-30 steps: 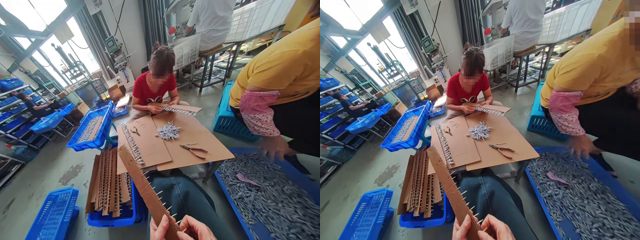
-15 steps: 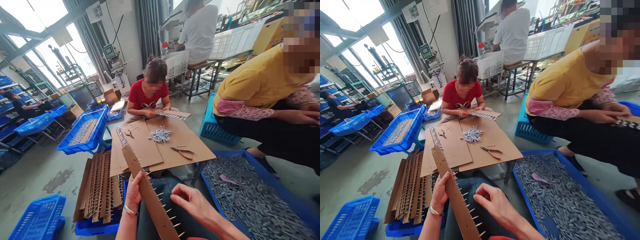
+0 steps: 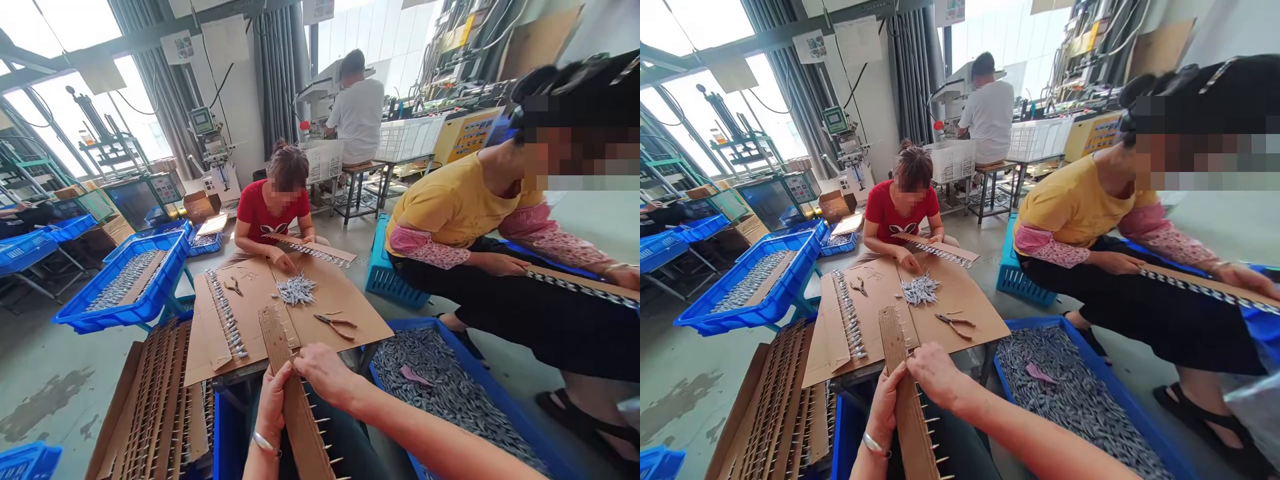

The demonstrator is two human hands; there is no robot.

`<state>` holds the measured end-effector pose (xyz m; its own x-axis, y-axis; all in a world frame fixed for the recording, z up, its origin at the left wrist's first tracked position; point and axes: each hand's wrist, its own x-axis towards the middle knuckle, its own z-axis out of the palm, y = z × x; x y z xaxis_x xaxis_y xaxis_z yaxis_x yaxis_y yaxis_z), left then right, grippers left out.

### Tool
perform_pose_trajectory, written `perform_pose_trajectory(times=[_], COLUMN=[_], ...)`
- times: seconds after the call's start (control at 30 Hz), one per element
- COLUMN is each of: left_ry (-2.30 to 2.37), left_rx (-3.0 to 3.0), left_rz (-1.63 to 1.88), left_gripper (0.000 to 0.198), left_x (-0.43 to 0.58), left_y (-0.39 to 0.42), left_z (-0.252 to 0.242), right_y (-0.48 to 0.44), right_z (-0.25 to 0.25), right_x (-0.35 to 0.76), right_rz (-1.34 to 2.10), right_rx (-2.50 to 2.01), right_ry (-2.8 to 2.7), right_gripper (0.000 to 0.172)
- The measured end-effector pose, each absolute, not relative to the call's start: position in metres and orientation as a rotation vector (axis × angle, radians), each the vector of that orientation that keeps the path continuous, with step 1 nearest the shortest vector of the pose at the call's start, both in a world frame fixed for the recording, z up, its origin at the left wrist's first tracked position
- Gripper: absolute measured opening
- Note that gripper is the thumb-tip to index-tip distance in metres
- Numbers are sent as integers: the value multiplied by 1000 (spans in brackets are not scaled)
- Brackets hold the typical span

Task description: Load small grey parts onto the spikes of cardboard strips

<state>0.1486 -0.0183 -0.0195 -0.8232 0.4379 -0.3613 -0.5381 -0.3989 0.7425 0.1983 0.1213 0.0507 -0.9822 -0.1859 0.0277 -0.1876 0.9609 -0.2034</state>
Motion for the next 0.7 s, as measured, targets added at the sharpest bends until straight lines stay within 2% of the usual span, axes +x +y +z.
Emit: perform_pose_trajectory(times=[0.13,0.27,0.33,0.43,0.53,0.63,0.7], left_ry=[1292,1305,1296,1300,1289,1252,1232], left_rx=[-150,-213,-220,-182,-136,-120,-130], left_rz=[2147,2130,2136,2119,2113,2131,2149], left_gripper=[45,45,44,43,41,41,41], left_x=[150,149,149,149,150,150,150], left_y=[-19,-23,-24,-24,-21,-18,-16], left_z=[-19,-16,-14,-13,-14,-18,-21], right_y=[131,156,166,164,143,122,113], right_z=[48,47,44,36,26,15,10], right_x=[199,210,218,227,229,226,224], right_rz=[310,436,752,1417,1981,2188,2215], right_rx=[426,242,91,-189,-478,-573,-578], right_ry=[-3125,-3118,-2975,-2598,-2123,-1788,-1708], right_gripper=[18,22,21,12,20,39,38])
